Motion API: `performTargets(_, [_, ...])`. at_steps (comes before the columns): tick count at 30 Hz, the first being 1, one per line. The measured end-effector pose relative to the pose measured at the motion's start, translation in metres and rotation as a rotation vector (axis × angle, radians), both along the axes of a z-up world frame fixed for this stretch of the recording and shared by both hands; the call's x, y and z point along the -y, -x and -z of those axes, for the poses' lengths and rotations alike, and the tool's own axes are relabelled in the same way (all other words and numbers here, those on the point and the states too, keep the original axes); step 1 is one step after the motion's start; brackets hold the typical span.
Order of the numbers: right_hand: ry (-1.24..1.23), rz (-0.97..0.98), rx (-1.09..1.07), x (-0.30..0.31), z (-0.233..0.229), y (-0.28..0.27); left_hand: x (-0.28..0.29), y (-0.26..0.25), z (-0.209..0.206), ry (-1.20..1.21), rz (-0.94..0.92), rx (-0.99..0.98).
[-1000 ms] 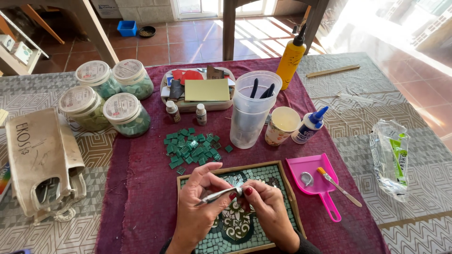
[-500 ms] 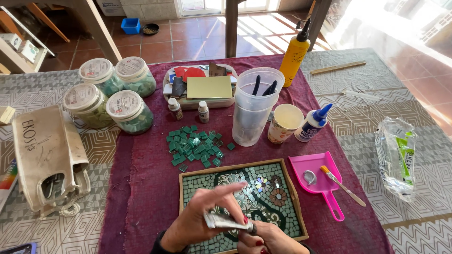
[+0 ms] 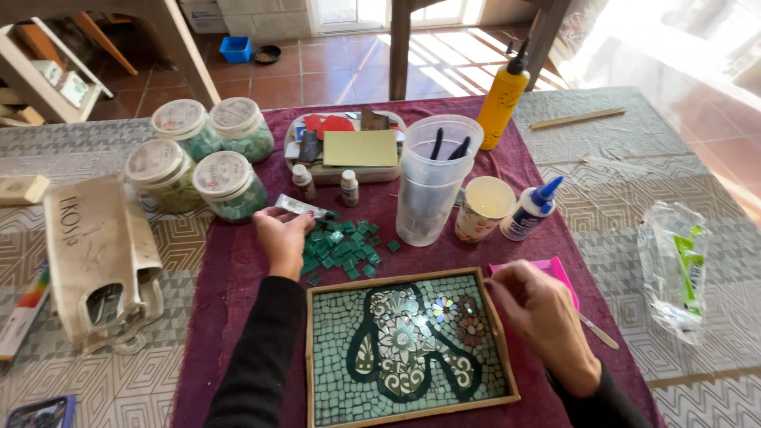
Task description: The person is mixing silver paint and applying it to a mosaic-decorated tray.
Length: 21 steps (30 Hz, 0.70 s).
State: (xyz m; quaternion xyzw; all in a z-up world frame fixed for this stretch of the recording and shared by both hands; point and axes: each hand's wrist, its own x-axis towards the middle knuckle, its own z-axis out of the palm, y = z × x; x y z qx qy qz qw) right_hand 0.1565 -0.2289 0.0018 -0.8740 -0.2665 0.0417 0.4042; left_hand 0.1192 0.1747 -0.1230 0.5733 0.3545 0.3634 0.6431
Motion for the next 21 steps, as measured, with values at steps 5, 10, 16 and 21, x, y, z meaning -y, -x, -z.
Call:
performTargets(5, [0.029,0.282,0.199,0.024,-0.019,-0.017,-0.040,-0.005,0.054,-0.043,-0.099,0.008])
performTargets(10, [-0.116,0.441,0.245,0.078,0.016,-0.023,-0.030,0.020,0.047,-0.709,-0.218,-0.229])
performTargets(16, [-0.071,0.565,0.352,0.120,0.027,0.008,0.149,0.030,-0.095,-0.575,0.393,0.007])
performTargets(21, [0.059,0.570,0.220,0.140,0.064,0.014,0.246,-0.007,-0.086,-0.315,0.739,-0.188])
